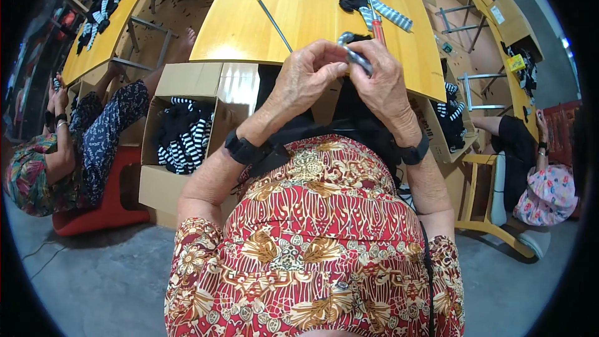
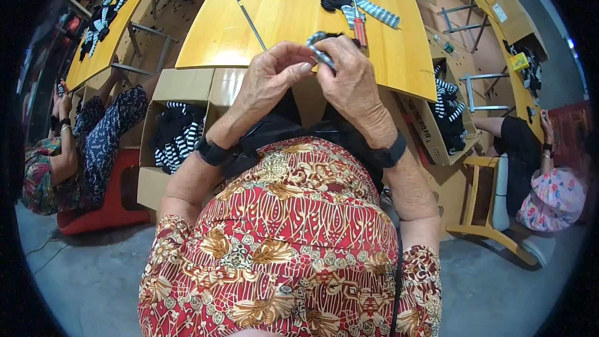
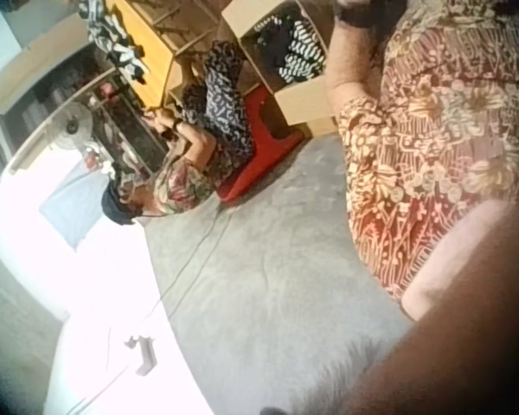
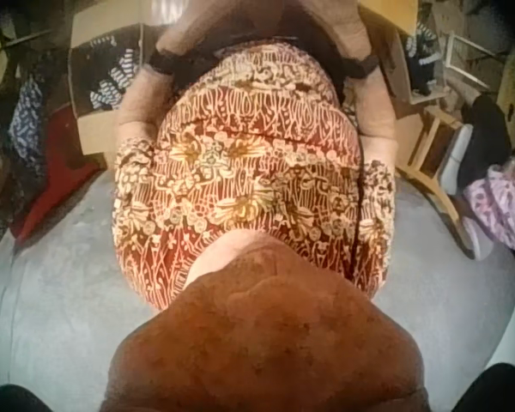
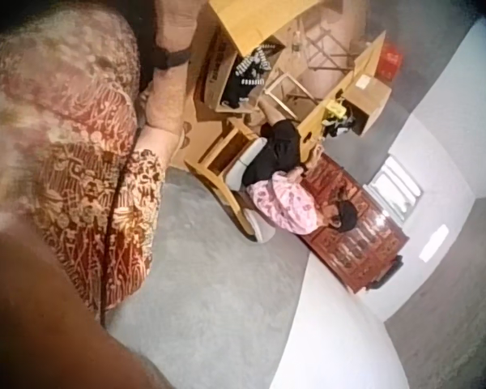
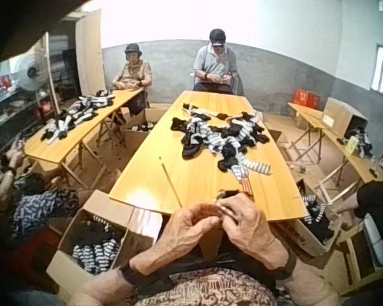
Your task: The person sits at a table and sews the toe of a black and white striped sock using a needle and thread. They repeatedly pull the thread to tighten the stitches and inspect the sock. The person also uses a red-handled tool to manipulate the sock during the process.
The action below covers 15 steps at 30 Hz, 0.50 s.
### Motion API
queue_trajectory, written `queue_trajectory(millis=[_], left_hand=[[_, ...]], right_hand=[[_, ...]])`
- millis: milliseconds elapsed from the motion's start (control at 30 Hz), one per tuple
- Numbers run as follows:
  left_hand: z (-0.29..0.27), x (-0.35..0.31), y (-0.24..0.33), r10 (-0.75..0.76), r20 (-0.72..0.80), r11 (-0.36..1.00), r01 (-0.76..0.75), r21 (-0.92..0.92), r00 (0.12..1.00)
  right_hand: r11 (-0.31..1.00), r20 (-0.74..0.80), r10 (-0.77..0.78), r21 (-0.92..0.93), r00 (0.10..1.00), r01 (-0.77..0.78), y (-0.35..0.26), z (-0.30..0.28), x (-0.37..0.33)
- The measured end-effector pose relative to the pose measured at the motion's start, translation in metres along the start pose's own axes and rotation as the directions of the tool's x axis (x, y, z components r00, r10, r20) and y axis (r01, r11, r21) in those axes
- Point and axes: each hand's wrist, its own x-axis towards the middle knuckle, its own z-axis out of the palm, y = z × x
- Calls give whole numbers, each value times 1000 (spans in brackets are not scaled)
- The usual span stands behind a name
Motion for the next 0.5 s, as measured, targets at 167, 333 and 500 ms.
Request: queue_trajectory(millis=[167, 333, 500], left_hand=[[-5, -14, -7, -28, -60, 993, 20, -119, 998], [-10, -15, -4, -21, -74, 999, 18, -34, 997], [-7, -18, -2, -17, -87, 997, 10, -79, 996]], right_hand=[[902, 382, 87, 362, 920, -235, -3, -11, -4], [759, 408, 205, 508, 890, -408, -4, -11, -8], [885, 264, 239, 336, 934, -322, 0, -1, -11]])
